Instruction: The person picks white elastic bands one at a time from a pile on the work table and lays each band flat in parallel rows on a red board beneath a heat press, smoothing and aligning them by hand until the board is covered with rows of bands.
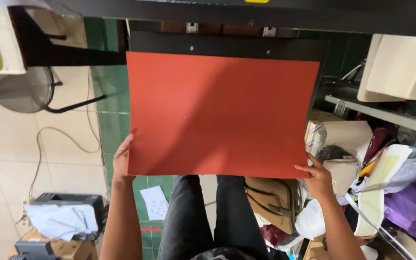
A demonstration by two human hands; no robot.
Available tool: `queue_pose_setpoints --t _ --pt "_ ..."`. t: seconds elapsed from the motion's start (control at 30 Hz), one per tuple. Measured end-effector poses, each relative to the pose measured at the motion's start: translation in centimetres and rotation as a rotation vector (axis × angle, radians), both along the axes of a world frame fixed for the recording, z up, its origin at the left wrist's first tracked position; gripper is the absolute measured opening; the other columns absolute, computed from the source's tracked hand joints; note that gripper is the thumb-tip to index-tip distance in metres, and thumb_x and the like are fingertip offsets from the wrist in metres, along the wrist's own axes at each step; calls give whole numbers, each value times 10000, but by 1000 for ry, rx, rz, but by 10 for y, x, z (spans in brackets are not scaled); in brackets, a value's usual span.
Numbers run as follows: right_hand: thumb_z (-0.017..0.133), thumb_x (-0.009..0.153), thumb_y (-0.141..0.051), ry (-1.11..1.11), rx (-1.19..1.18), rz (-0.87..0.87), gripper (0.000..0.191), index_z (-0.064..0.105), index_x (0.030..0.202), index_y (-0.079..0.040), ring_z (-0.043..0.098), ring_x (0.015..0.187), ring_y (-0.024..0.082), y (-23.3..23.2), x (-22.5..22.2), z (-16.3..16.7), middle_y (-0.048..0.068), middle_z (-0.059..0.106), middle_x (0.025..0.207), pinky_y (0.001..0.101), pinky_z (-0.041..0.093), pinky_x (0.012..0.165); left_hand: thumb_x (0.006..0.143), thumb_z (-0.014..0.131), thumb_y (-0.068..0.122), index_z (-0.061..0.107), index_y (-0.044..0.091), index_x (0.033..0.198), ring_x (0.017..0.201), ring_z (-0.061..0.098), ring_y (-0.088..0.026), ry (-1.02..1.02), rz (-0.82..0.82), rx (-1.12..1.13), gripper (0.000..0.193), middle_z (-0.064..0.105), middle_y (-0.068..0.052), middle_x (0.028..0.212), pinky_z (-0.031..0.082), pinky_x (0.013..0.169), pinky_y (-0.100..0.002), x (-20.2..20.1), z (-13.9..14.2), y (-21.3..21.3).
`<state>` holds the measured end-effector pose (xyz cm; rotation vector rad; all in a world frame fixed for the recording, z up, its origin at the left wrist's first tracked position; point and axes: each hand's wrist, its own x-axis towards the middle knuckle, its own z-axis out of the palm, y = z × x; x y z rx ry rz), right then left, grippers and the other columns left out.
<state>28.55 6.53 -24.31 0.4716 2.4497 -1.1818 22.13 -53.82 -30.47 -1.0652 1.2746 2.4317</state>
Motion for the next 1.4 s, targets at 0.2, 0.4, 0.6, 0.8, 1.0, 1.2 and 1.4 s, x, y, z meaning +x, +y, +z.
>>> queue_pose_setpoints --t 0.2,0.4,0.6,0.8,1.0,1.2,1.4 --pt "687 886 14 156 110 6 446 694 1306 -133 665 1240 281 2 -40 -7 161 672 1362 354 518 1009 1034 517 75 451 -52 1551 1359 580 -247 -104 -110 103 536 539 -158 1553 509 1080 -377 -64 -6 5" --pt "600 1001 -379 -369 497 32 377 723 1308 -199 694 1082 393 16 18 1 192 736 1143 474 551 932 892 570 -101 302 137 1583 1049 634 -203 -119 -236 -287 779 643 -152 1222 543 929 -352 -78 -18 15" --pt "674 870 -537 -653 530 61 514 733 1260 -207 745 1036 342 17 60 11 126 803 1052 442 579 932 940 600 -88 405 91 1598 1227 618 -138 138 -366 -429 709 621 -76 1436 518 1020 -290 -75 -26 15" --pt "670 997 -568 153 509 -96 691 631 1386 2 638 1208 402 -7 -39 -35 240 661 1304 438 494 1038 877 809 127 572 118 1466 967 608 -237 -9 -461 -1279 635 589 -167 1176 554 821 -350 -70 -38 38" --pt "717 994 -420 182 534 -237 461 733 1204 -10 691 1078 369 -39 -69 -50 189 731 1195 417 538 937 910 810 225 563 126 1503 948 601 -263 -21 -490 -1354 650 590 -141 1152 523 865 -404 -53 -42 47" --pt "844 892 -305 221 333 -474 354 774 1080 -13 745 970 256 -33 -35 -57 135 772 1066 340 555 887 912 786 222 561 137 1509 905 601 -275 -99 -554 -1317 644 588 -145 1126 515 871 -413 -39 -42 45" --pt "873 848 -322 194 301 -560 448 765 1135 4 743 978 224 -22 -18 -74 157 773 1070 331 552 901 930 778 234 551 110 1521 958 601 -328 -93 -595 -1412 644 581 -177 1134 518 880 -428 -33 -44 51"
